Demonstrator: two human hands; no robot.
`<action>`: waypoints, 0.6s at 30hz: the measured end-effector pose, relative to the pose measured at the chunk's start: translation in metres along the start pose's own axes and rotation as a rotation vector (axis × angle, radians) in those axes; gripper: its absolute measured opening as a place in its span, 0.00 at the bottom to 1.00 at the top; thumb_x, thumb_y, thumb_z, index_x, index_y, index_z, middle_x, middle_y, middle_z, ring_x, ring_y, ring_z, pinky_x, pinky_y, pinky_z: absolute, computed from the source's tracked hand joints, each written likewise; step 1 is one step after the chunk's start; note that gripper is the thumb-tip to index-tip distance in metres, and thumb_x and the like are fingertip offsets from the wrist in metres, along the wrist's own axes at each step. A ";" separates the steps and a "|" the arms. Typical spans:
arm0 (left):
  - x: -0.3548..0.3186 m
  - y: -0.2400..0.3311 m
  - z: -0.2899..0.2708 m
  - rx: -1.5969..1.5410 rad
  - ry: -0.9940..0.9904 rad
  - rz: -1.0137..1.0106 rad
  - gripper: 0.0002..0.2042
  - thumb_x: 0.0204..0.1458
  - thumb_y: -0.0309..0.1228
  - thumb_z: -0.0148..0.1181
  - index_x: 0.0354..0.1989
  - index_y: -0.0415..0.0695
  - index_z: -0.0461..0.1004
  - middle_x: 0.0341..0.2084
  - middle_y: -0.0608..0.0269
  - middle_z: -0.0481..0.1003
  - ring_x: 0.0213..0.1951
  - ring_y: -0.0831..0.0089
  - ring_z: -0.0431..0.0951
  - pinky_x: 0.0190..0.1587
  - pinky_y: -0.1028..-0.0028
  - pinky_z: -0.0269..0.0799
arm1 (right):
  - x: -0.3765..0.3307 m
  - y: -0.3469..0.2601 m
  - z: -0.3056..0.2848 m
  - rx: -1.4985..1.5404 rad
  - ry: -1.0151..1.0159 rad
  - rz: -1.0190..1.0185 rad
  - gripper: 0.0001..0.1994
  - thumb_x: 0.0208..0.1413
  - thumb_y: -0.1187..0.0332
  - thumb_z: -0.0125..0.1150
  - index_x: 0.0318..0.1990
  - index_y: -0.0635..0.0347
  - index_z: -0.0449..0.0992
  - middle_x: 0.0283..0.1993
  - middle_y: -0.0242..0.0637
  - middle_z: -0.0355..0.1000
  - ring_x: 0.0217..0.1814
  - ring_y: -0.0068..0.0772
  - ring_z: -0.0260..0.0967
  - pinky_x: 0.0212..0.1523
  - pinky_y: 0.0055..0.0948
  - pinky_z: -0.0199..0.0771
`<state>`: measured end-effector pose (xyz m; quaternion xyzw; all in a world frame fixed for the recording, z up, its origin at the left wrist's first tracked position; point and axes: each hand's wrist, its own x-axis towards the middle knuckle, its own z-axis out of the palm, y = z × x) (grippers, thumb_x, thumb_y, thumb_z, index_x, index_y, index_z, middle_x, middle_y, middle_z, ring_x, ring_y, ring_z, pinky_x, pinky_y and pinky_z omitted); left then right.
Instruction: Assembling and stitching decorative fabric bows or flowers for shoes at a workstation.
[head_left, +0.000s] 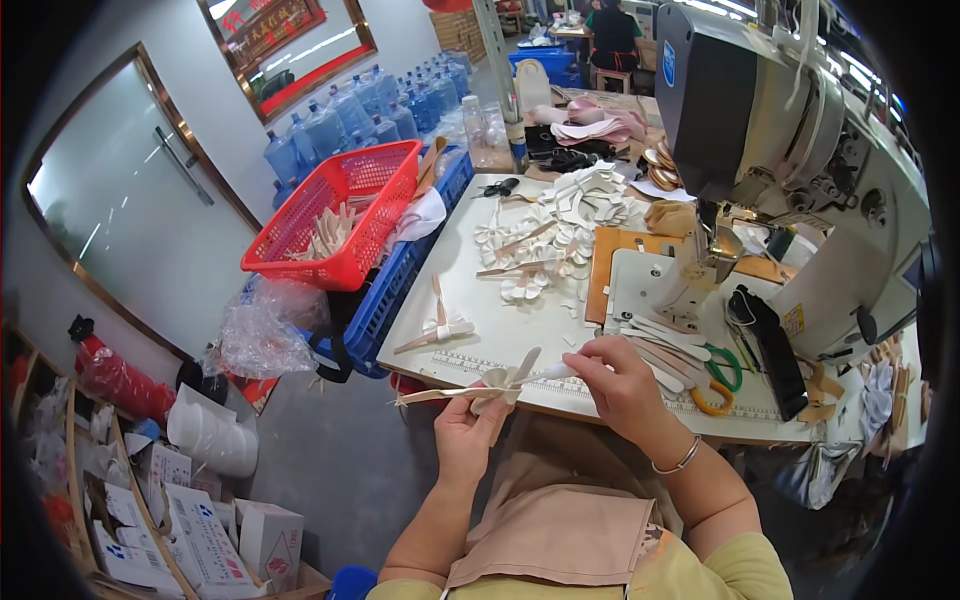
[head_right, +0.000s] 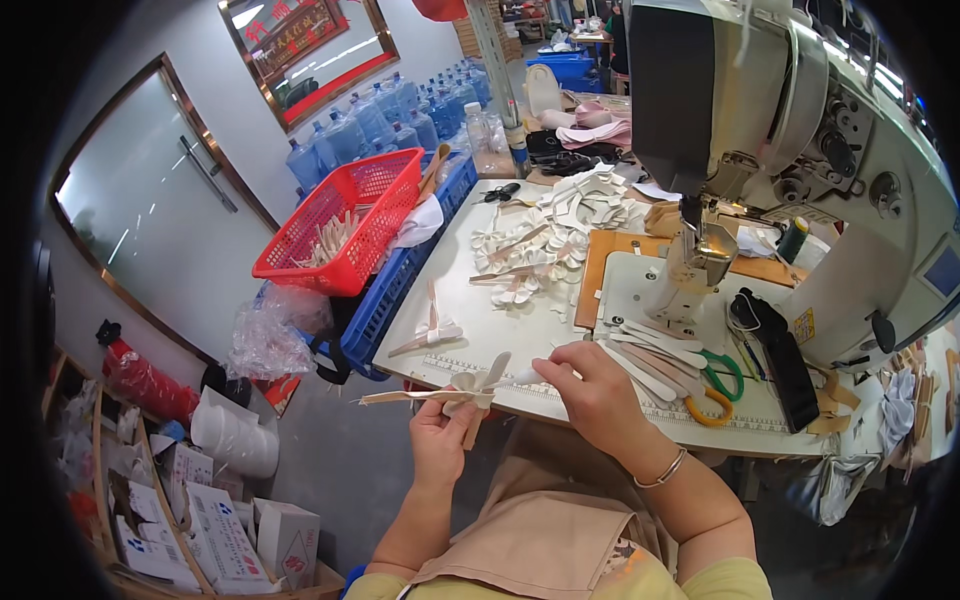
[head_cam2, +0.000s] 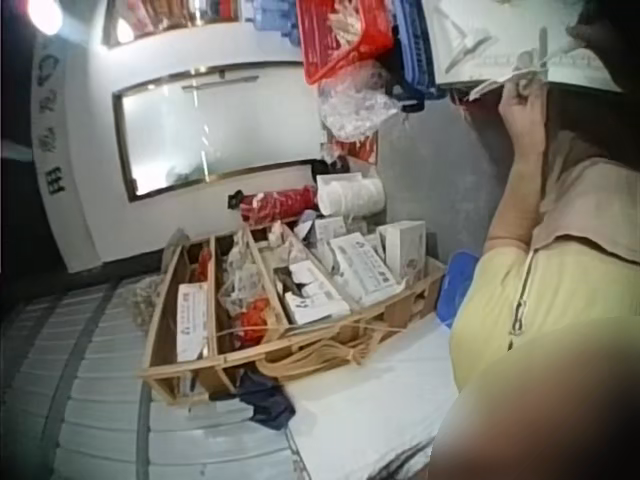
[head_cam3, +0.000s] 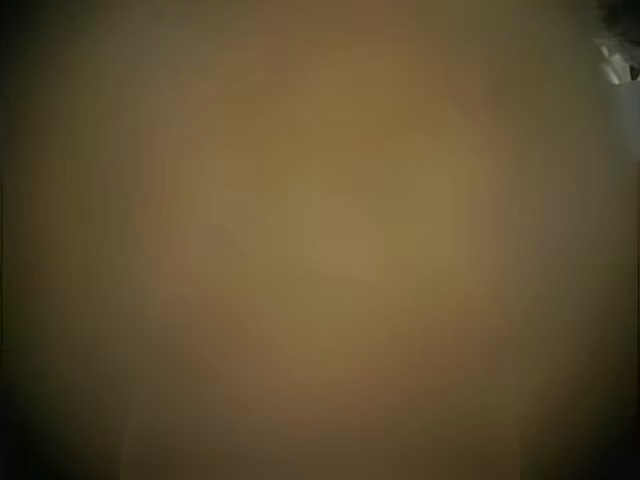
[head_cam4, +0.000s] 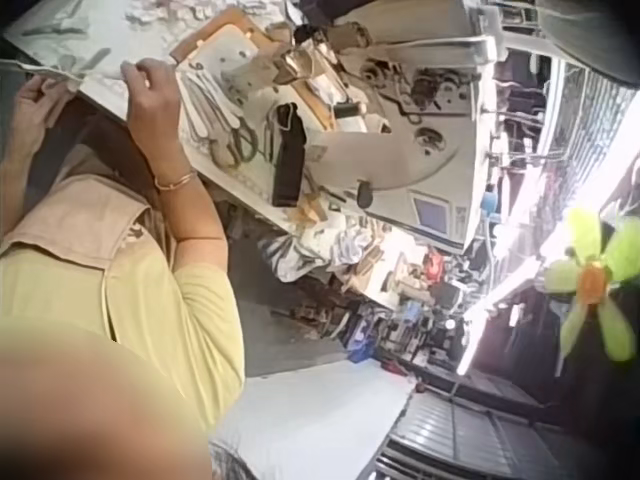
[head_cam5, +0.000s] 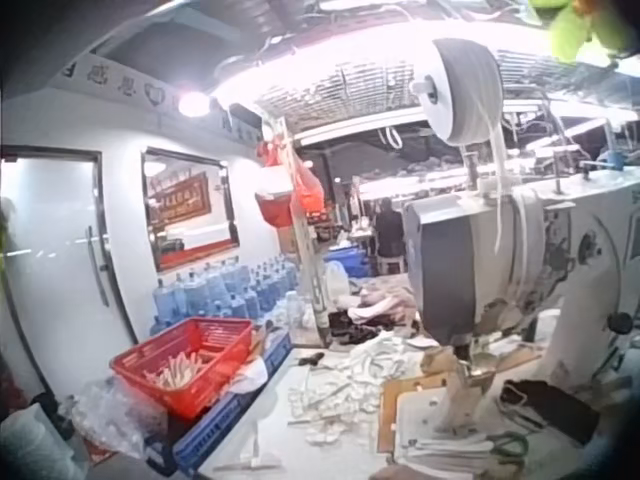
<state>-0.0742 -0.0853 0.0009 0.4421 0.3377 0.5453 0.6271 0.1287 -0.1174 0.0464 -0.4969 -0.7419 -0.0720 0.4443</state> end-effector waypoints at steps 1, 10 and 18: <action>-0.001 0.001 0.000 0.035 -0.002 0.011 0.13 0.49 0.17 0.54 0.44 0.33 0.68 0.36 0.56 0.74 0.37 0.72 0.75 0.40 0.76 0.74 | 0.000 0.001 0.000 -0.014 -0.004 -0.012 0.16 0.34 0.83 0.58 0.36 0.59 0.75 0.32 0.36 0.67 0.34 0.36 0.67 0.32 0.30 0.71; -0.001 -0.010 -0.005 0.234 -0.015 0.109 0.12 0.48 0.18 0.57 0.43 0.32 0.70 0.36 0.62 0.73 0.37 0.78 0.72 0.41 0.81 0.69 | 0.010 -0.001 -0.014 -0.159 -0.104 -0.153 0.13 0.41 0.79 0.57 0.38 0.58 0.74 0.34 0.35 0.66 0.39 0.36 0.66 0.36 0.30 0.70; -0.001 -0.011 -0.006 0.260 -0.085 0.009 0.10 0.48 0.19 0.57 0.40 0.32 0.72 0.33 0.63 0.73 0.35 0.80 0.73 0.39 0.81 0.69 | 0.040 0.016 -0.025 -0.260 -0.258 -0.429 0.12 0.41 0.70 0.55 0.36 0.58 0.71 0.38 0.32 0.64 0.46 0.31 0.64 0.41 0.28 0.67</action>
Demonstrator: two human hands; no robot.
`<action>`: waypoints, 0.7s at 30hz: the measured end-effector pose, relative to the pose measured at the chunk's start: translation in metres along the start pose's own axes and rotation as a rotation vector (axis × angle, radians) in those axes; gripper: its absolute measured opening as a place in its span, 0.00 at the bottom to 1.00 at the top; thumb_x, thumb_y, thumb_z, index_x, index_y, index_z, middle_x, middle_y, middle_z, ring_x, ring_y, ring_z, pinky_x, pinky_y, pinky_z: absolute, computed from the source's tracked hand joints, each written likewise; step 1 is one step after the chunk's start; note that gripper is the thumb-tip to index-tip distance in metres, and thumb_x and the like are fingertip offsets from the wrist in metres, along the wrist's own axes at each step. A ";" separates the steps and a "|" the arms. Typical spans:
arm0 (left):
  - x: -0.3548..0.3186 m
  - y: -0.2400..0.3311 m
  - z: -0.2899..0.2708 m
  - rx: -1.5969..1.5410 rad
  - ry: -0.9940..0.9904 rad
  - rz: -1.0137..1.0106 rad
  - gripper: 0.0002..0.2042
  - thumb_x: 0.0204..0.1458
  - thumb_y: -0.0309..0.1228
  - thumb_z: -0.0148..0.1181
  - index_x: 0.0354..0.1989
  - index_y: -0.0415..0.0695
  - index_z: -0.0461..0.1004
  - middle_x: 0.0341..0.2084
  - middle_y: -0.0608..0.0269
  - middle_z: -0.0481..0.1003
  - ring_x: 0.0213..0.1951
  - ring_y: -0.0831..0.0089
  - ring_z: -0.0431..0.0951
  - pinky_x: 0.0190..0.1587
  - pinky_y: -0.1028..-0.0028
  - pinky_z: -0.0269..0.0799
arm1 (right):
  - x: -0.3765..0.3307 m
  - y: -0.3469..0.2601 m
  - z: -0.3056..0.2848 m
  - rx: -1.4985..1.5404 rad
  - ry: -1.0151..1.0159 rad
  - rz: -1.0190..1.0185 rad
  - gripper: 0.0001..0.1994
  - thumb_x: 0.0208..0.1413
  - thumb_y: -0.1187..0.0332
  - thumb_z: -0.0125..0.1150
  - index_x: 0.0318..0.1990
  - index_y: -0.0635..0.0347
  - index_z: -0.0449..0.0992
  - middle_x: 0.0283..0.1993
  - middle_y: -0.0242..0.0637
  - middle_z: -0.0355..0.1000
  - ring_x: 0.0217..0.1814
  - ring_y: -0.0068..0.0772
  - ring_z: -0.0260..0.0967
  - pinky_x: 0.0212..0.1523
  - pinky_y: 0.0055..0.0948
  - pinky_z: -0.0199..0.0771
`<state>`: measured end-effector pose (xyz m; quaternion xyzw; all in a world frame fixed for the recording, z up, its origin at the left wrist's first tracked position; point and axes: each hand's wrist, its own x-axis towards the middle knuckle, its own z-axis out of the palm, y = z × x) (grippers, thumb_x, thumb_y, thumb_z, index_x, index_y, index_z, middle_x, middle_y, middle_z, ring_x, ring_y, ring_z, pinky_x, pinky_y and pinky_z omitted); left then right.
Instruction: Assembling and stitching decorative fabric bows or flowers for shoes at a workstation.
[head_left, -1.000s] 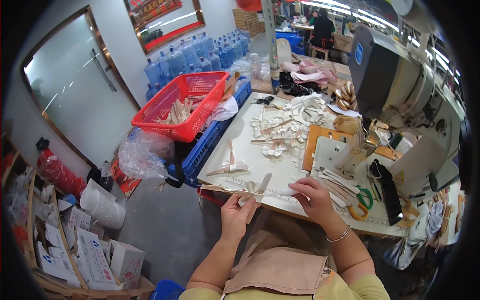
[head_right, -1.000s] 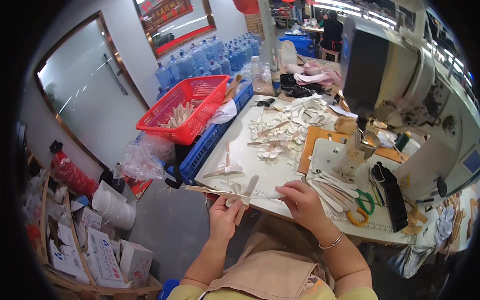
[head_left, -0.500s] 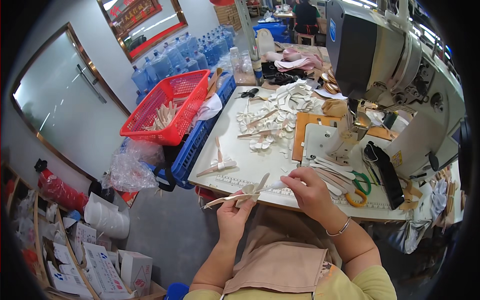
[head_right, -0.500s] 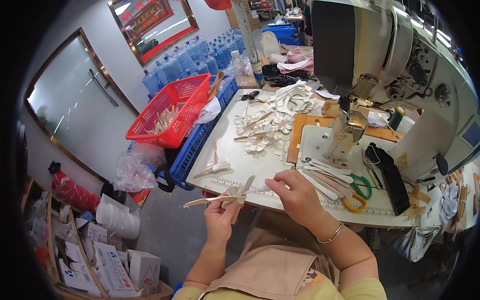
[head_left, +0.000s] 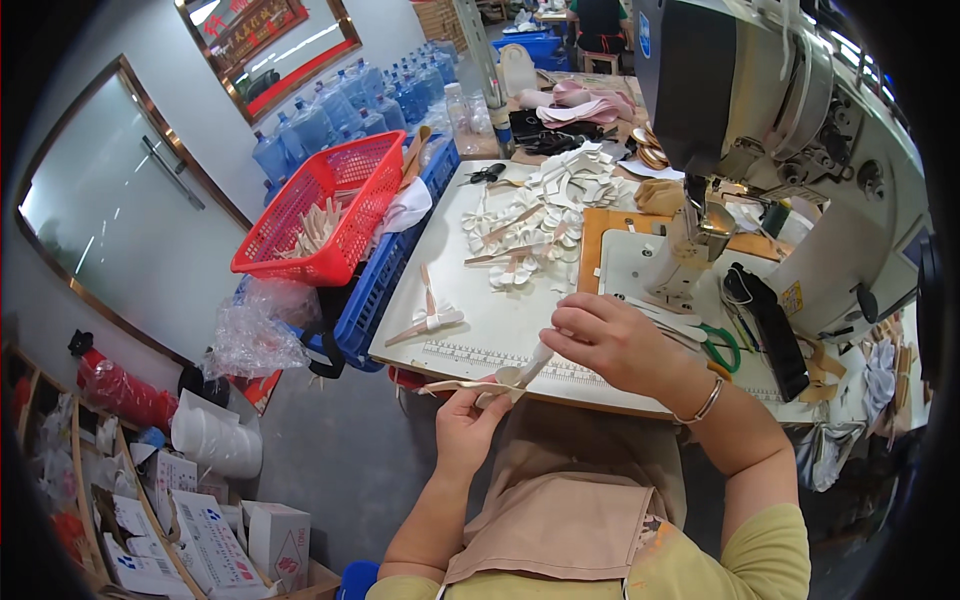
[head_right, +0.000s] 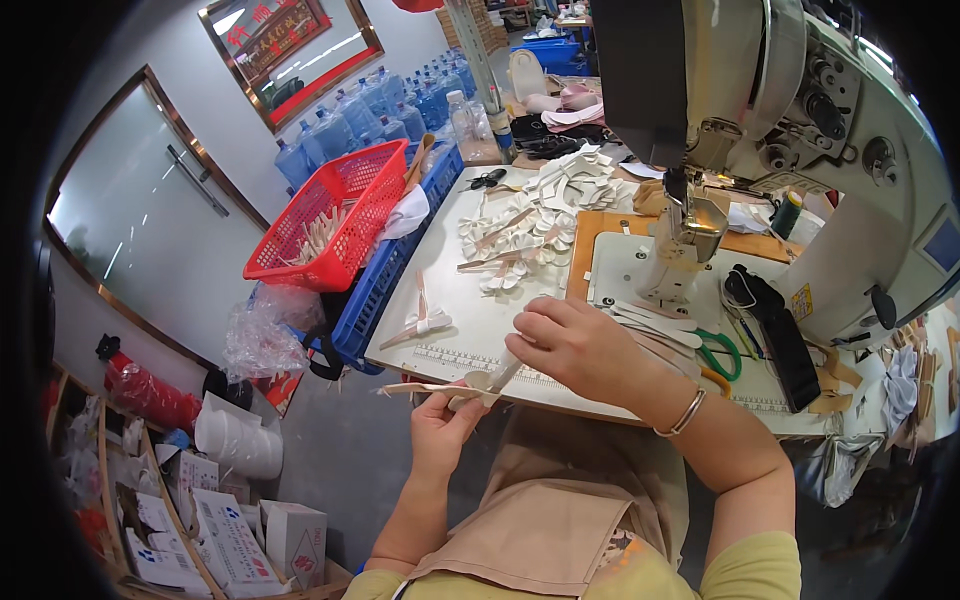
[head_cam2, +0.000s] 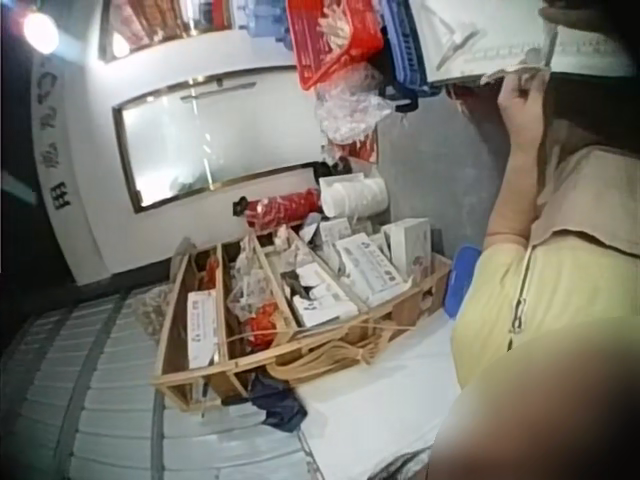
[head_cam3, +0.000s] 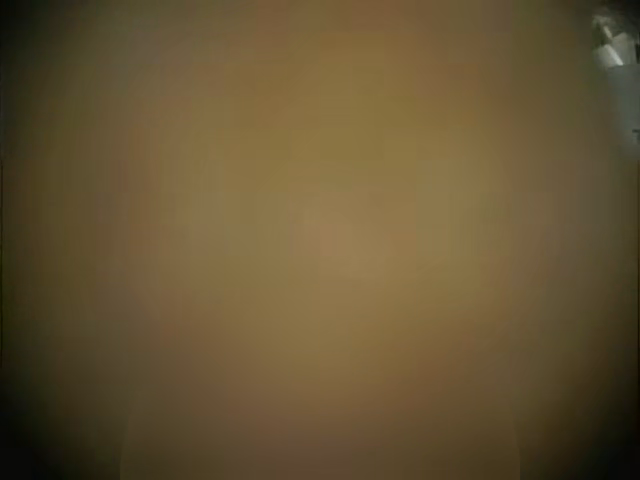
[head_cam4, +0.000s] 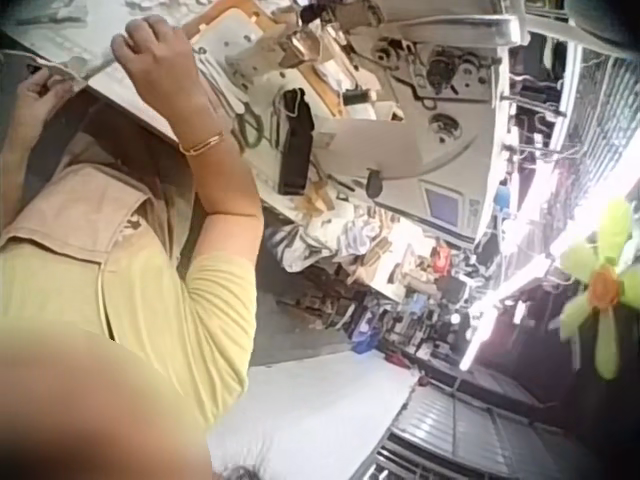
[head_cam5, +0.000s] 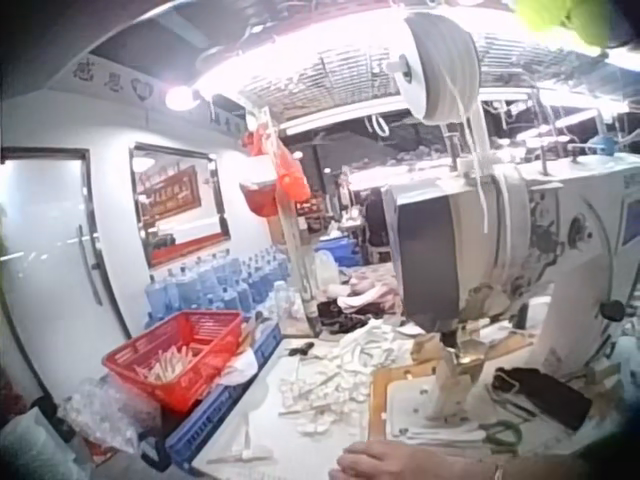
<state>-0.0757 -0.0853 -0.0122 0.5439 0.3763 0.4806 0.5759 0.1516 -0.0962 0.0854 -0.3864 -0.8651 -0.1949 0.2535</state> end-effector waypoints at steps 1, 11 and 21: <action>0.000 0.002 0.001 -0.048 -0.019 -0.044 0.10 0.48 0.19 0.57 0.40 0.33 0.72 0.33 0.63 0.73 0.34 0.80 0.73 0.39 0.81 0.70 | 0.002 0.002 0.000 -0.006 -0.011 -0.039 0.12 0.41 0.70 0.55 0.37 0.57 0.71 0.39 0.32 0.64 0.46 0.31 0.63 0.41 0.27 0.67; -0.002 0.012 0.004 -0.176 -0.070 -0.141 0.11 0.49 0.19 0.56 0.42 0.33 0.70 0.33 0.63 0.73 0.35 0.78 0.73 0.40 0.80 0.72 | 0.021 0.013 -0.003 -0.032 -0.065 -0.195 0.10 0.43 0.71 0.56 0.36 0.54 0.72 0.38 0.29 0.63 0.47 0.29 0.64 0.41 0.26 0.68; -0.002 0.010 0.004 -0.194 -0.068 -0.129 0.12 0.49 0.19 0.56 0.43 0.33 0.70 0.34 0.64 0.73 0.35 0.80 0.73 0.39 0.81 0.72 | 0.031 0.014 -0.008 -0.069 -0.115 -0.243 0.08 0.44 0.70 0.56 0.35 0.54 0.73 0.36 0.27 0.63 0.45 0.27 0.64 0.41 0.27 0.67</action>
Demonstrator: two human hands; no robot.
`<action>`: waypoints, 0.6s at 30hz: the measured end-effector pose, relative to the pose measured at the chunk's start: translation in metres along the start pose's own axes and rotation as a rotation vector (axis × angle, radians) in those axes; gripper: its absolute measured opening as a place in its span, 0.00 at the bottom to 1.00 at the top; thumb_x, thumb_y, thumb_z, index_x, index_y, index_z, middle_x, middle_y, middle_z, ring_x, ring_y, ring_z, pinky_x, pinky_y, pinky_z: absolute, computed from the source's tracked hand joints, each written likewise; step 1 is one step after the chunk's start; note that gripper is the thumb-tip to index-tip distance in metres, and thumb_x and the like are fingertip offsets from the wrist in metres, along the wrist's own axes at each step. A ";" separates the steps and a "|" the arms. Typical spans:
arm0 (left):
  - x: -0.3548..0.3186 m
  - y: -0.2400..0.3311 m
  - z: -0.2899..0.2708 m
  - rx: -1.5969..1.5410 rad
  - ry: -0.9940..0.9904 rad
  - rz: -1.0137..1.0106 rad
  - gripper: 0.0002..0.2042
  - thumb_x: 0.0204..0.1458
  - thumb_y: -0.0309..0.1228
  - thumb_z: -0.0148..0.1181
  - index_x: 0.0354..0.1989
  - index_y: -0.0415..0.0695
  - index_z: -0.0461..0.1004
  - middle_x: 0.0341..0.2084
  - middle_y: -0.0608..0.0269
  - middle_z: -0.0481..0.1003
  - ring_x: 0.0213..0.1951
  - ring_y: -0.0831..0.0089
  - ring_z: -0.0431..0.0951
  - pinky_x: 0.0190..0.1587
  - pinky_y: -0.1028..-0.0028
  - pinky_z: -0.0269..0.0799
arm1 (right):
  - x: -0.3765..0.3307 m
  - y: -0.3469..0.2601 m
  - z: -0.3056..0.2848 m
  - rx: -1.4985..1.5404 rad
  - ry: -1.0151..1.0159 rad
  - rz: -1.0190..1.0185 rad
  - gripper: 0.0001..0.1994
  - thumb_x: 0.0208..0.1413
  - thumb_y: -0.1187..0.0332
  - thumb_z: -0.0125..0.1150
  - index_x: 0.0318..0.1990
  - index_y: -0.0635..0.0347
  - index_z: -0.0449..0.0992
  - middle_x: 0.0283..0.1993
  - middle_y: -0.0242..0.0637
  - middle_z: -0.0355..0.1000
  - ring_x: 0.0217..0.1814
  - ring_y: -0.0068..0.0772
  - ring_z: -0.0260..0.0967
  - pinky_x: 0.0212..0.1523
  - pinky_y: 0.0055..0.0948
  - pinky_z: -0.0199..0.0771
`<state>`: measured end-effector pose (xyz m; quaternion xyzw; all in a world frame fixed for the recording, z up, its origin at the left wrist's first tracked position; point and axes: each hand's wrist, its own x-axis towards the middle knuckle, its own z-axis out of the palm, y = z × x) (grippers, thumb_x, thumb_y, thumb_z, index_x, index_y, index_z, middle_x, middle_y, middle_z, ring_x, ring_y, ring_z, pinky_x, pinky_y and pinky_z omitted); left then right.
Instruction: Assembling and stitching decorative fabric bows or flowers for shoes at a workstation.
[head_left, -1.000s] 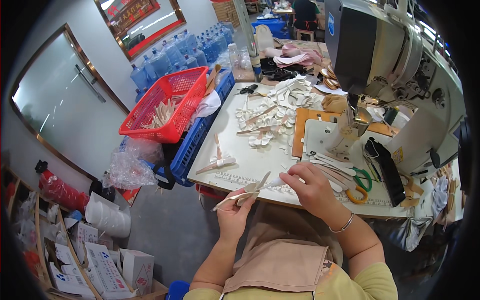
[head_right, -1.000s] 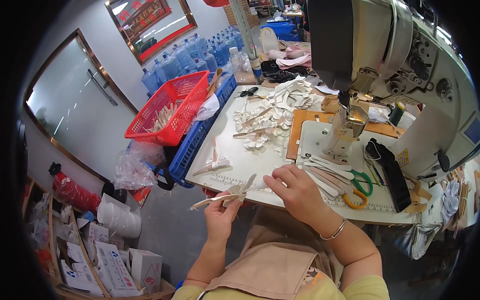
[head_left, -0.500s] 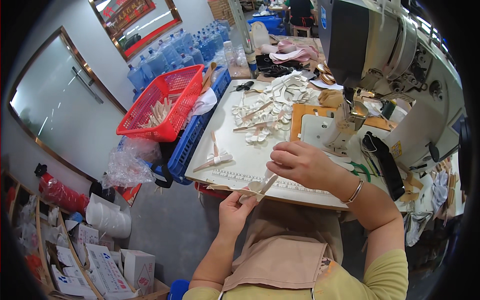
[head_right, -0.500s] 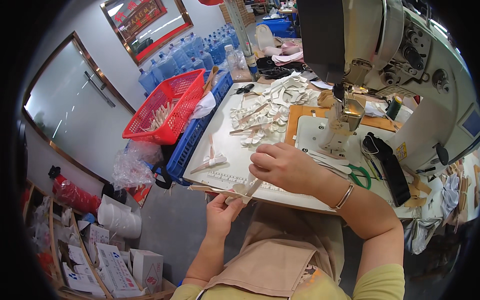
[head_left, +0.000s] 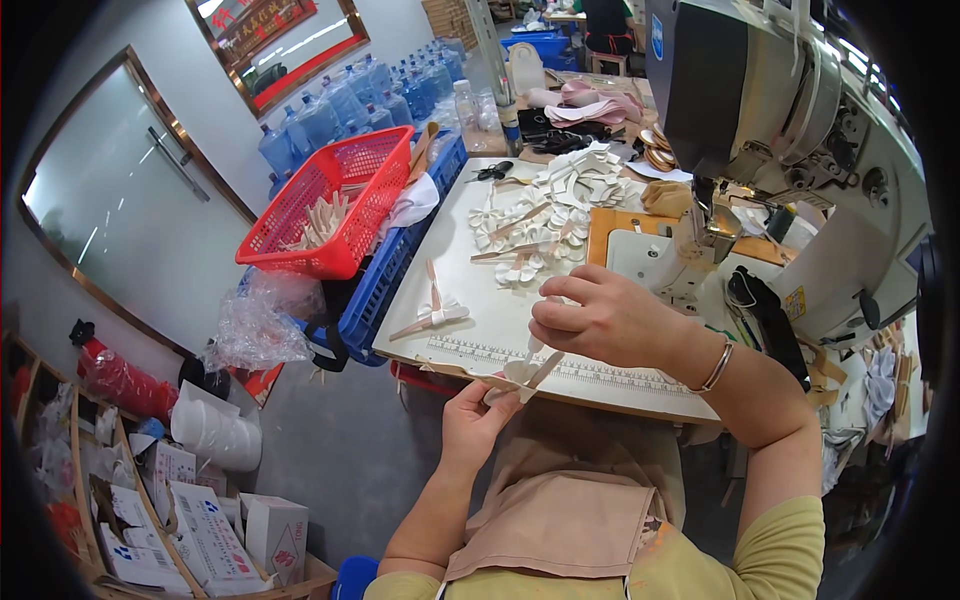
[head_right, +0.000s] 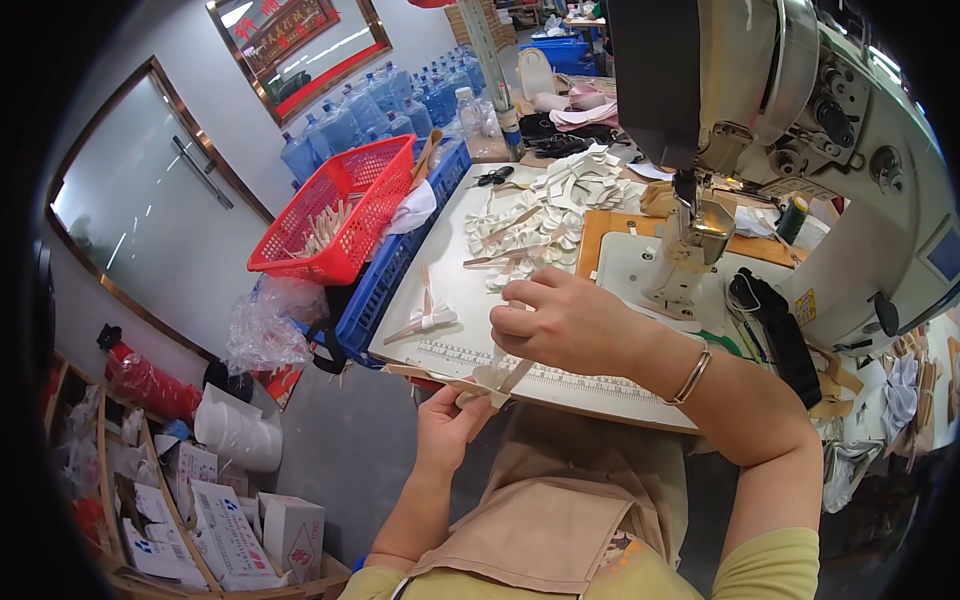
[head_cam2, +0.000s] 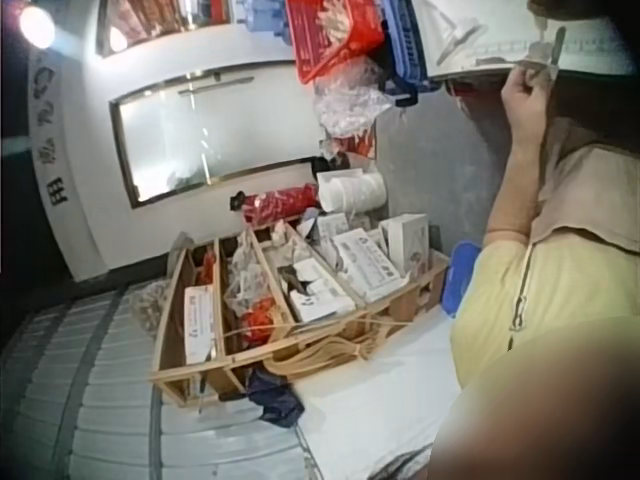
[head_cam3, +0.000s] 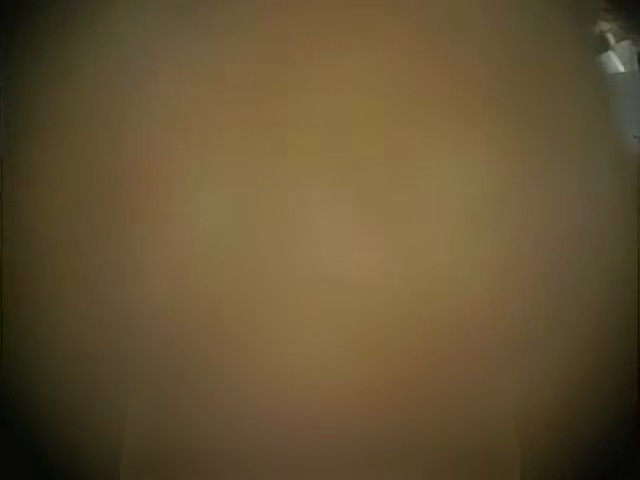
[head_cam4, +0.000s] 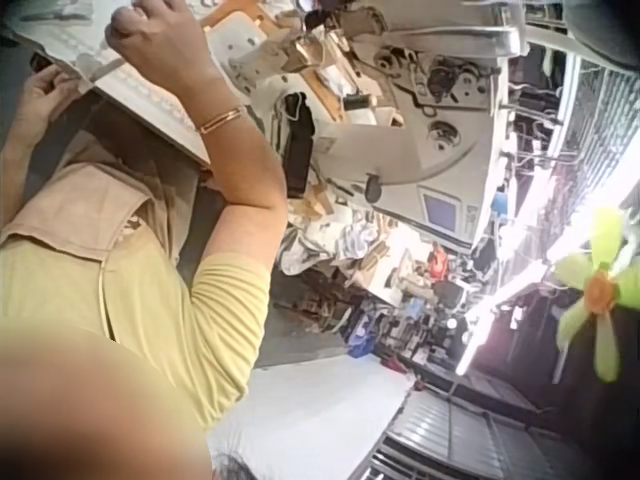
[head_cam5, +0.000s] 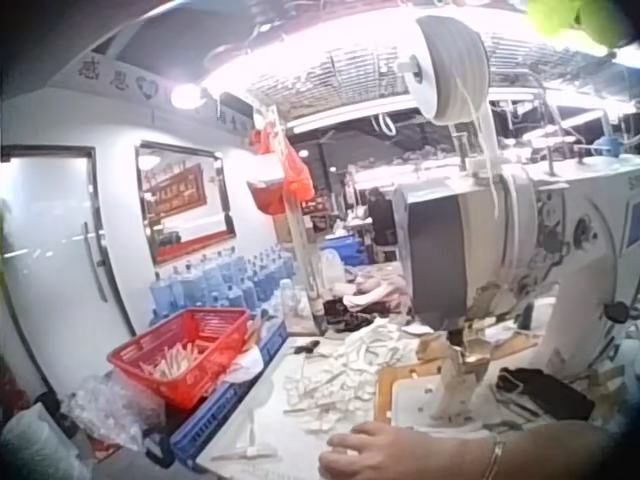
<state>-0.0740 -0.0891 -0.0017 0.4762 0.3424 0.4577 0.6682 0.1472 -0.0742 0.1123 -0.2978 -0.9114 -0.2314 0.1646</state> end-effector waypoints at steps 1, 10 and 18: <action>0.000 0.000 0.000 0.004 0.000 -0.005 0.12 0.49 0.19 0.56 0.43 0.33 0.70 0.34 0.64 0.73 0.35 0.80 0.73 0.39 0.81 0.72 | 0.000 0.000 -0.001 -0.002 0.004 -0.008 0.08 0.43 0.70 0.56 0.35 0.54 0.73 0.36 0.27 0.62 0.45 0.27 0.64 0.41 0.27 0.66; -0.002 0.001 0.000 -0.003 -0.009 -0.023 0.12 0.49 0.20 0.56 0.44 0.34 0.70 0.34 0.65 0.73 0.34 0.80 0.73 0.38 0.82 0.71 | 0.000 -0.001 0.001 0.022 0.032 -0.009 0.07 0.44 0.68 0.57 0.34 0.50 0.75 0.36 0.25 0.62 0.44 0.25 0.62 0.45 0.32 0.65; -0.001 0.000 -0.001 0.024 -0.021 -0.024 0.12 0.49 0.20 0.56 0.43 0.34 0.70 0.33 0.65 0.73 0.34 0.80 0.72 0.38 0.82 0.71 | -0.004 -0.001 0.003 -0.003 0.004 -0.010 0.07 0.45 0.67 0.56 0.34 0.47 0.76 0.36 0.24 0.62 0.44 0.24 0.62 0.50 0.38 0.62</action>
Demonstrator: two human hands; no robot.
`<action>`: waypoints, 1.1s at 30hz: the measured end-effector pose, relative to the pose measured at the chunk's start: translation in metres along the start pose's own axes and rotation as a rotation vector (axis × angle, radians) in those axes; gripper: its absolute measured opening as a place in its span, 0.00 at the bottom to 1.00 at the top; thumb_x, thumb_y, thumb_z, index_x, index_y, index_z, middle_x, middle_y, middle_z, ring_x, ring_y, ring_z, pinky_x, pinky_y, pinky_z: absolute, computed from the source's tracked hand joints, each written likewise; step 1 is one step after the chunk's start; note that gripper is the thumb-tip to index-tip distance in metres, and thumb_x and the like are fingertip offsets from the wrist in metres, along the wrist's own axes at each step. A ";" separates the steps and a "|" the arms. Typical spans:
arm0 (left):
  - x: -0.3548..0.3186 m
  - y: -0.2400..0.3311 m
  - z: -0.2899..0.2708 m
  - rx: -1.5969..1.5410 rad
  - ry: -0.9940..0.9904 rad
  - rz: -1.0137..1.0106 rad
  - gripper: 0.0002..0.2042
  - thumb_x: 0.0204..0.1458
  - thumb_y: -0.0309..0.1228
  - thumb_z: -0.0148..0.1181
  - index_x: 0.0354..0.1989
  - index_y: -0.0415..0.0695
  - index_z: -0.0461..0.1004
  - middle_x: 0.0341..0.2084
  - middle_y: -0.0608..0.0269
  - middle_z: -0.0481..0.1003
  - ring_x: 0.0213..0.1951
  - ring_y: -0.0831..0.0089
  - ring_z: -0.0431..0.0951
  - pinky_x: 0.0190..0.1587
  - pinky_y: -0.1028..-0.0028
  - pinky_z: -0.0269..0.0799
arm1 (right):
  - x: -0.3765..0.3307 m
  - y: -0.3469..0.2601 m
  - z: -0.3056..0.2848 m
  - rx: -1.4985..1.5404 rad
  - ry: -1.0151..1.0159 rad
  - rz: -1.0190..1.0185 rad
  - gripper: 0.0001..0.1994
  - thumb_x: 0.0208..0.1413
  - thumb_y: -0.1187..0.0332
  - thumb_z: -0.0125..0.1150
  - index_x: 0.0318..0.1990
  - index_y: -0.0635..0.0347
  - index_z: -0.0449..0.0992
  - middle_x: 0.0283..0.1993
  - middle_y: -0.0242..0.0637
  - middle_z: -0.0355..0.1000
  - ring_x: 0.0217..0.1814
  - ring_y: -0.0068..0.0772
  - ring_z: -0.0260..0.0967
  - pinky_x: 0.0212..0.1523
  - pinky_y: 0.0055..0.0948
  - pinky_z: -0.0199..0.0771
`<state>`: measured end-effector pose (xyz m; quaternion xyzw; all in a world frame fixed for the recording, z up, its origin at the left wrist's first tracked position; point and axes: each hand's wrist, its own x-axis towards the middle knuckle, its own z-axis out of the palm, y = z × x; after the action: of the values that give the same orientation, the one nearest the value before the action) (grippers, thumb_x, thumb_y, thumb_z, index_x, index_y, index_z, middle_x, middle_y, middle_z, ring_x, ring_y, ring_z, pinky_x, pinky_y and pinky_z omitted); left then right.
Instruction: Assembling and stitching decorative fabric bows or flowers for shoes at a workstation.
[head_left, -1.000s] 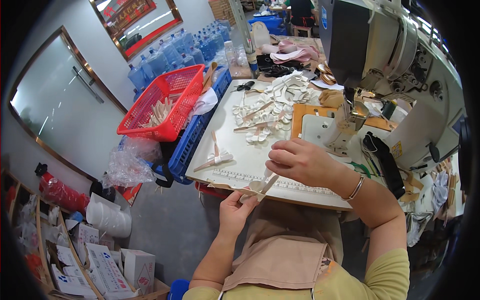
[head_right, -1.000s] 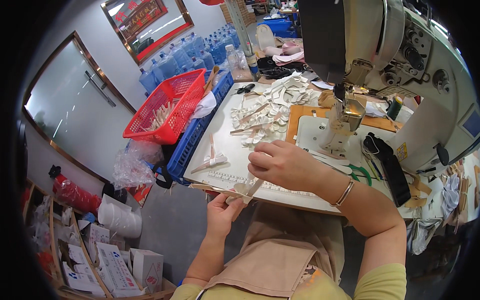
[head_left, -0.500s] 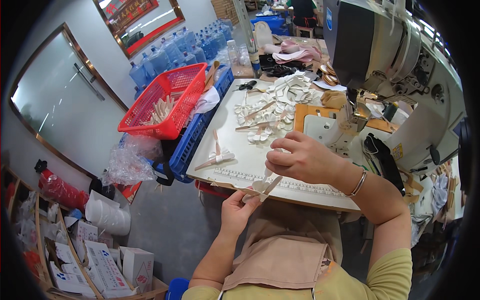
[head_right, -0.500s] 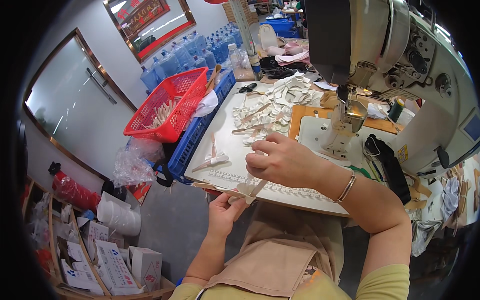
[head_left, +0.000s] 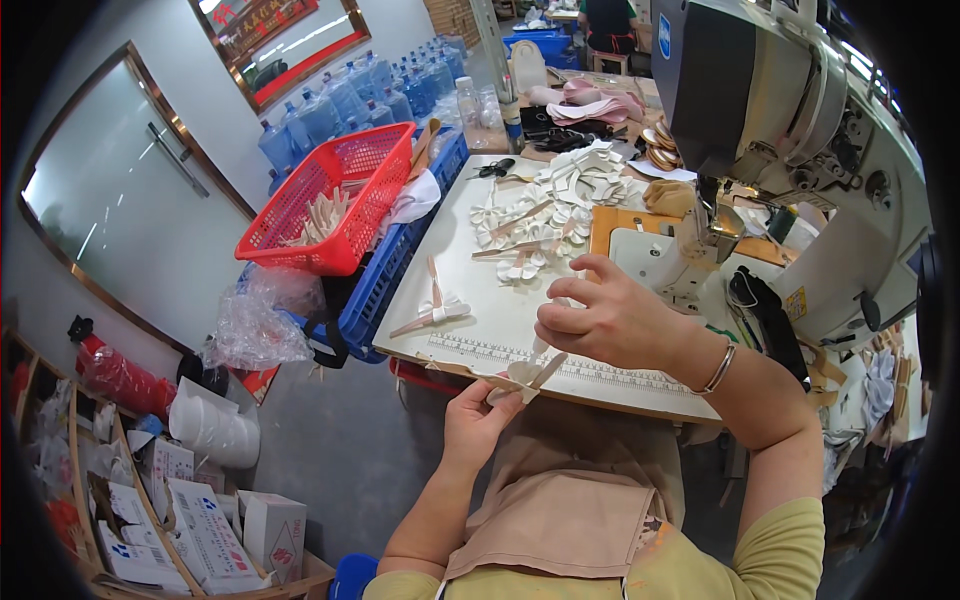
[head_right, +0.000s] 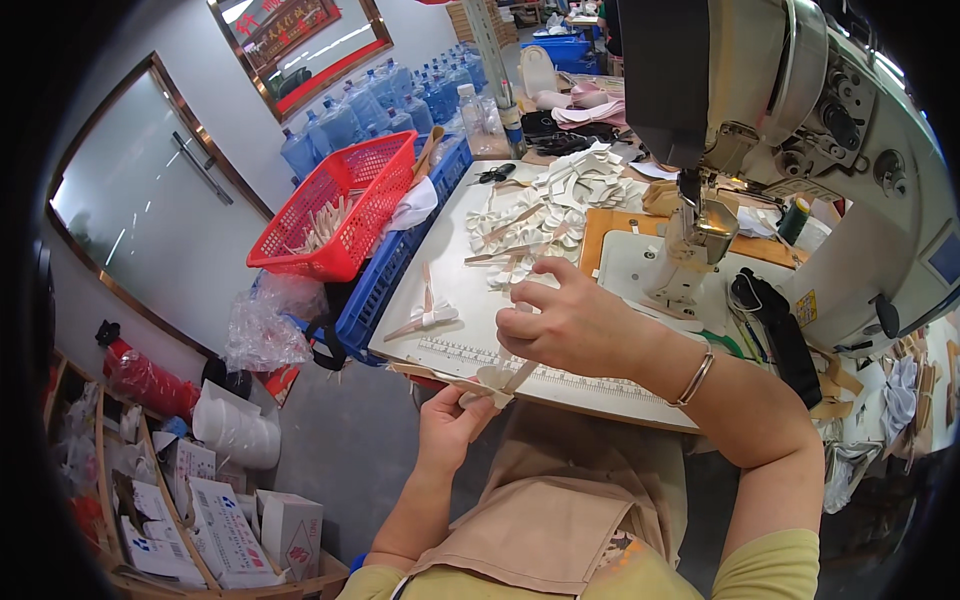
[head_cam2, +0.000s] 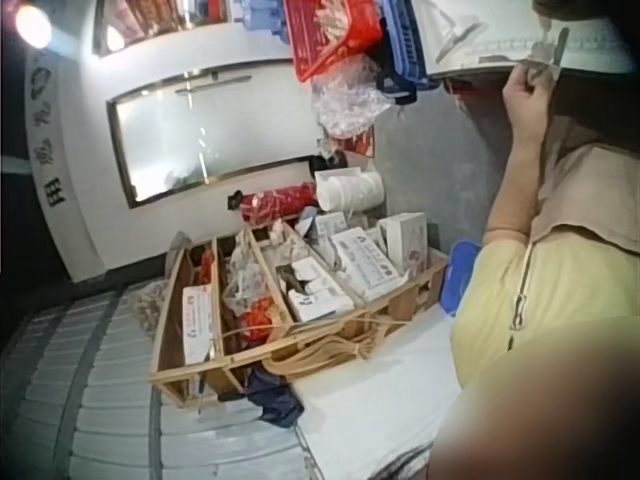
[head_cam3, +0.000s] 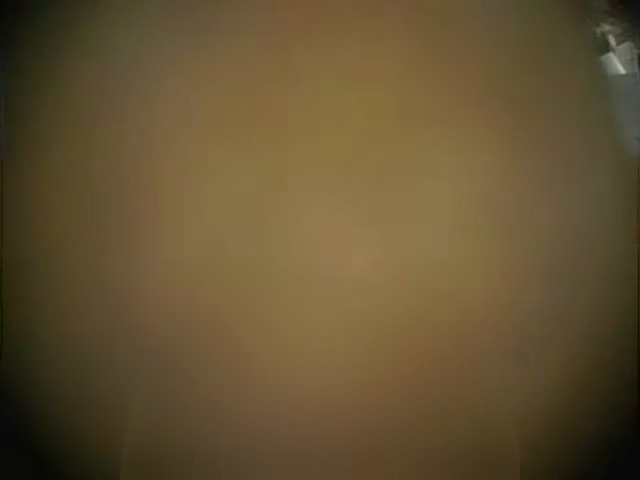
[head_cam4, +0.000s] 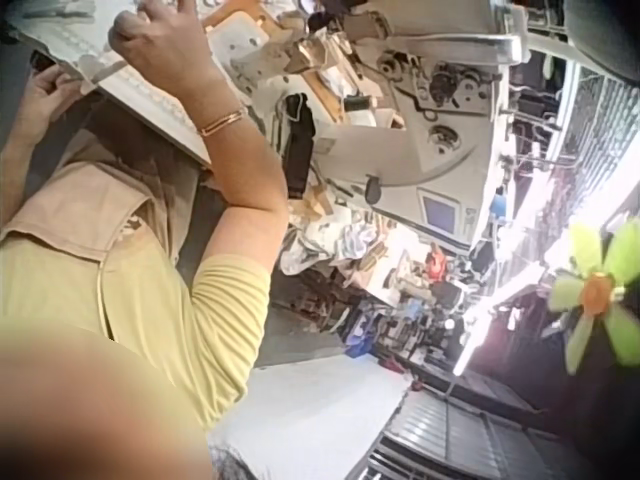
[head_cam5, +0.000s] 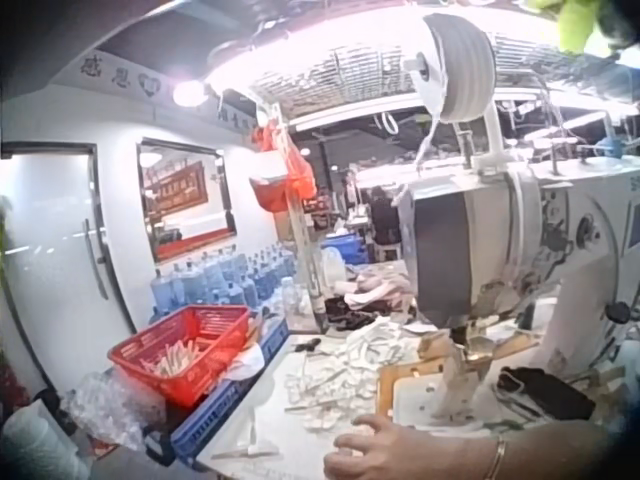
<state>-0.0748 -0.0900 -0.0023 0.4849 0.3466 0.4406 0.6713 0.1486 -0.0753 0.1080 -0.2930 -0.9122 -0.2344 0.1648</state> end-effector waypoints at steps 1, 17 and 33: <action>0.001 -0.002 0.000 -0.001 0.007 0.001 0.12 0.49 0.20 0.56 0.43 0.34 0.70 0.33 0.65 0.73 0.34 0.80 0.72 0.38 0.82 0.71 | -0.001 0.000 0.001 -0.007 -0.001 0.003 0.08 0.45 0.67 0.56 0.34 0.47 0.76 0.35 0.24 0.62 0.44 0.23 0.62 0.51 0.39 0.62; 0.003 -0.025 -0.009 0.397 0.040 0.119 0.08 0.47 0.24 0.59 0.36 0.39 0.75 0.25 0.67 0.75 0.29 0.86 0.71 0.33 0.82 0.67 | -0.026 -0.022 0.013 0.034 -0.020 0.112 0.08 0.43 0.69 0.54 0.34 0.51 0.74 0.35 0.25 0.63 0.43 0.24 0.63 0.50 0.37 0.59; 0.137 0.059 -0.163 0.933 0.074 -0.081 0.21 0.37 0.34 0.63 0.40 0.36 0.73 0.33 0.54 0.75 0.33 0.68 0.75 0.40 0.73 0.70 | -0.189 -0.045 0.028 0.354 0.723 1.520 0.07 0.49 0.77 0.57 0.36 0.65 0.70 0.31 0.33 0.69 0.31 0.20 0.64 0.34 0.19 0.66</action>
<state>-0.1849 0.1016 0.0013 0.7049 0.5500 0.2281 0.3854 0.2633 -0.1794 -0.0130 -0.7017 -0.3830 0.0065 0.6007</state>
